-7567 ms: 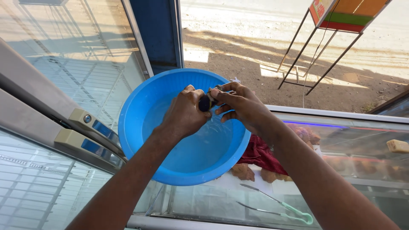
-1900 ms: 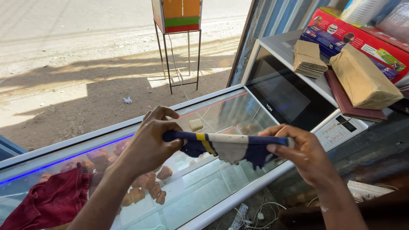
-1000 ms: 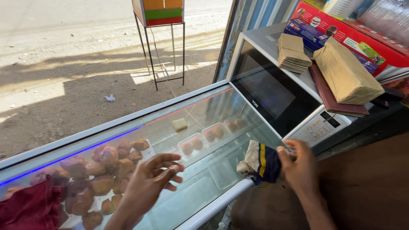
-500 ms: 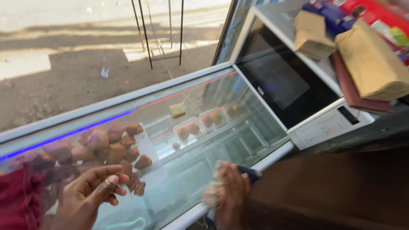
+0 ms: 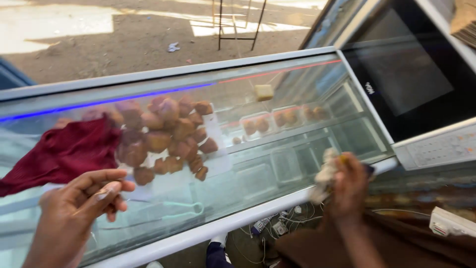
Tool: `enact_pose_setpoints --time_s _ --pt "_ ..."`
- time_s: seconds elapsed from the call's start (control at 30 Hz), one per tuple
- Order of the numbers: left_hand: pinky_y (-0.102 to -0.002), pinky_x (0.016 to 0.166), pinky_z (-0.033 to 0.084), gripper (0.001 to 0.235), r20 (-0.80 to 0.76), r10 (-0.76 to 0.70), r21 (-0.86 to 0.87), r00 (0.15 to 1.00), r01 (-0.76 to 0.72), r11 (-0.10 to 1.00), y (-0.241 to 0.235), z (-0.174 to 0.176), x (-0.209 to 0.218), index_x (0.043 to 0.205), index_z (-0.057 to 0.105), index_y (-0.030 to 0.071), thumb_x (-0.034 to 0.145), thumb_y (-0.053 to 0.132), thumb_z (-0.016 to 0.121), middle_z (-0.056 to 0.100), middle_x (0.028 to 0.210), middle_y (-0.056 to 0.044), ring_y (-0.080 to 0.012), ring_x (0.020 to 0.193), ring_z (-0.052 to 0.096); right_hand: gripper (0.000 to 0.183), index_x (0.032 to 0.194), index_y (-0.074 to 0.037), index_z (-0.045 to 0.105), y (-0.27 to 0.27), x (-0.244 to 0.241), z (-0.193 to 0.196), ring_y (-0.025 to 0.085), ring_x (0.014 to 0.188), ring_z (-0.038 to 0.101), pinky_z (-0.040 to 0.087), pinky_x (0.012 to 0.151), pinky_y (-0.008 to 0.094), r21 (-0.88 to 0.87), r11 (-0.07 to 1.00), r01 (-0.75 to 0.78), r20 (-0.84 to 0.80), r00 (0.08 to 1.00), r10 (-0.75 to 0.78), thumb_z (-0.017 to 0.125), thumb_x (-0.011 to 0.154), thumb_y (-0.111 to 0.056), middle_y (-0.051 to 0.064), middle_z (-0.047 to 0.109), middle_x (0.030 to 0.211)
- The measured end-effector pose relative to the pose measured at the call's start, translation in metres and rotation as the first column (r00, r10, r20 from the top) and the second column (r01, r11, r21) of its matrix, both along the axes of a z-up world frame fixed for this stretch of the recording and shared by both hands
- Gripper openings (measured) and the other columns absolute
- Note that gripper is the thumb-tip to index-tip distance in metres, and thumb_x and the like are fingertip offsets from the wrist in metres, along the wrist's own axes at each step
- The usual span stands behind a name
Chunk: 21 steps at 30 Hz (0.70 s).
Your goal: Washing a cloth in a basin and wiping down the glass of a pastry display case.
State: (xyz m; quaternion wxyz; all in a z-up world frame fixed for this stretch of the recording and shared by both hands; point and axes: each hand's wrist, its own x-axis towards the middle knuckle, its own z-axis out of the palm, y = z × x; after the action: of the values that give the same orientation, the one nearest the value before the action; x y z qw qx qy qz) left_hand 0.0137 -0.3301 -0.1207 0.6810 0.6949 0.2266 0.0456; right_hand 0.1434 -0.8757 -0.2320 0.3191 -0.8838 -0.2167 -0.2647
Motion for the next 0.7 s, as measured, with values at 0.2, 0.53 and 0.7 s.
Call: enact_pose_setpoints --time_s 0.2,0.53,0.7 --pt "-0.052 0.066 0.039 0.032 -0.234 0.292 0.006 0.927 -0.299 0.954 0.066 0.015 -0.102 0.141 0.073 -0.017 0.115 -0.006 0.057 0.079 0.116 -0.040 -0.0464 0.078 0.056 0.026 0.113 0.010 0.065 0.031 -0.015 -0.030 0.051 0.122 0.054 0.037 0.113 0.062 -0.186 0.938 0.292 0.153 0.952 -0.266 0.053 0.123 -0.011 0.031 0.060 0.128" --pt "-0.042 0.056 0.035 0.031 -0.205 0.495 -0.110 0.844 -0.523 0.845 0.163 -0.004 -0.277 0.133 0.077 -0.013 0.108 0.001 0.065 0.083 0.111 -0.033 -0.0365 0.071 0.057 0.046 0.141 -0.007 0.062 0.379 -0.208 -0.059 0.047 0.143 0.052 0.034 0.123 0.065 -0.267 0.947 0.177 0.105 0.982 -0.154 0.047 0.116 -0.042 0.020 0.058 0.149" --pt "-0.040 0.054 0.036 0.032 -0.179 0.609 -0.150 0.772 -0.634 0.759 0.189 -0.039 -0.361 0.132 0.078 -0.013 0.106 0.003 0.065 0.085 0.109 -0.034 -0.0347 0.068 0.058 0.065 0.157 -0.007 0.056 0.526 -0.288 -0.011 0.042 0.139 0.052 0.037 0.119 0.060 -0.410 0.890 -0.197 -0.019 0.978 0.208 0.044 0.112 -0.053 0.016 0.056 0.152"
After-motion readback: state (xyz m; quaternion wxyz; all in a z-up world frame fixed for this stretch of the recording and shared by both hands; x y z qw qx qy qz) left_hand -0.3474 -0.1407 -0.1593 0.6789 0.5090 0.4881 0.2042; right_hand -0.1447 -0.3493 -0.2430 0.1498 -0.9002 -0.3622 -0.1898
